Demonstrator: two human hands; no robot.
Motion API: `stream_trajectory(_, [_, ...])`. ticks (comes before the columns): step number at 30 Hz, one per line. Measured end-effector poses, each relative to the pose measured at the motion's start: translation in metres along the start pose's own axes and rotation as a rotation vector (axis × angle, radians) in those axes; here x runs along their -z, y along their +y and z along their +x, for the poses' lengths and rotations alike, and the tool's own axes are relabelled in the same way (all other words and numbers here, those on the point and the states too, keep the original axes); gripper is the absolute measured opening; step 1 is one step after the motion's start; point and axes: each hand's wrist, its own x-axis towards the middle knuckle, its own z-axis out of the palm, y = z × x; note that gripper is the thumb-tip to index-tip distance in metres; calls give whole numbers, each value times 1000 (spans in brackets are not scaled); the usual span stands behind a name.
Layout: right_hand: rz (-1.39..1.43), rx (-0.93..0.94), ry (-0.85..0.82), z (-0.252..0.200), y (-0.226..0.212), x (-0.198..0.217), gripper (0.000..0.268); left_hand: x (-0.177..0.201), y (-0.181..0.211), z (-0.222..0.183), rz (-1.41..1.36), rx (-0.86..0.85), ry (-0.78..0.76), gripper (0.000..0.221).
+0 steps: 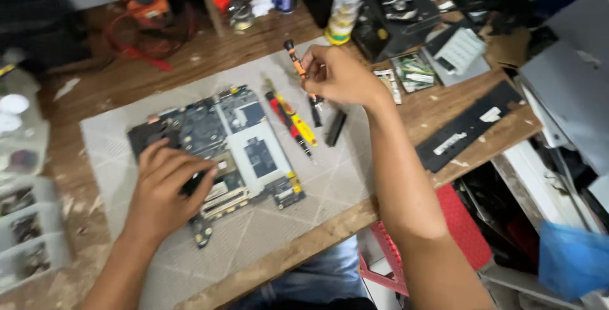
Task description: Repairing a laptop motherboard by removing screws and handling the CPU
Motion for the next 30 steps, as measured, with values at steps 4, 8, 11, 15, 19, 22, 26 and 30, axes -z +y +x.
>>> stream_trajectory(4, [187, 171, -19, 3, -14, -46, 30, 1, -3, -4, 7, -35, 24, 11])
stream_trajectory(8, [294, 199, -139, -2, -39, -76, 56, 7, -1, -4, 1, -70, 34, 9])
stream_trajectory(11, [60, 160, -206, -10, -55, -77, 74, 10, -1, -4, -3, -72, 37, 8])
stream_trajectory(15, [-173, 105, -262, -9, -61, -67, 79, 12, -6, -10, 25, -69, 49, 7])
stream_trajectory(19, [-247, 48, -225, -8, -58, -57, 79, 26, -11, -9, 72, 6, 27, 5])
stream_trajectory(22, [-401, 21, -126, -8, -41, -44, 73, 33, -22, -10, 94, 58, 0, 9])
stream_trajectory(26, [-583, -120, -148, -7, -28, -29, 67, 27, -34, -16, 159, 2, 121, 9])
stream_trajectory(30, [-493, -151, -243, -6, -20, -31, 68, 30, -29, -14, 137, 12, 52, 15])
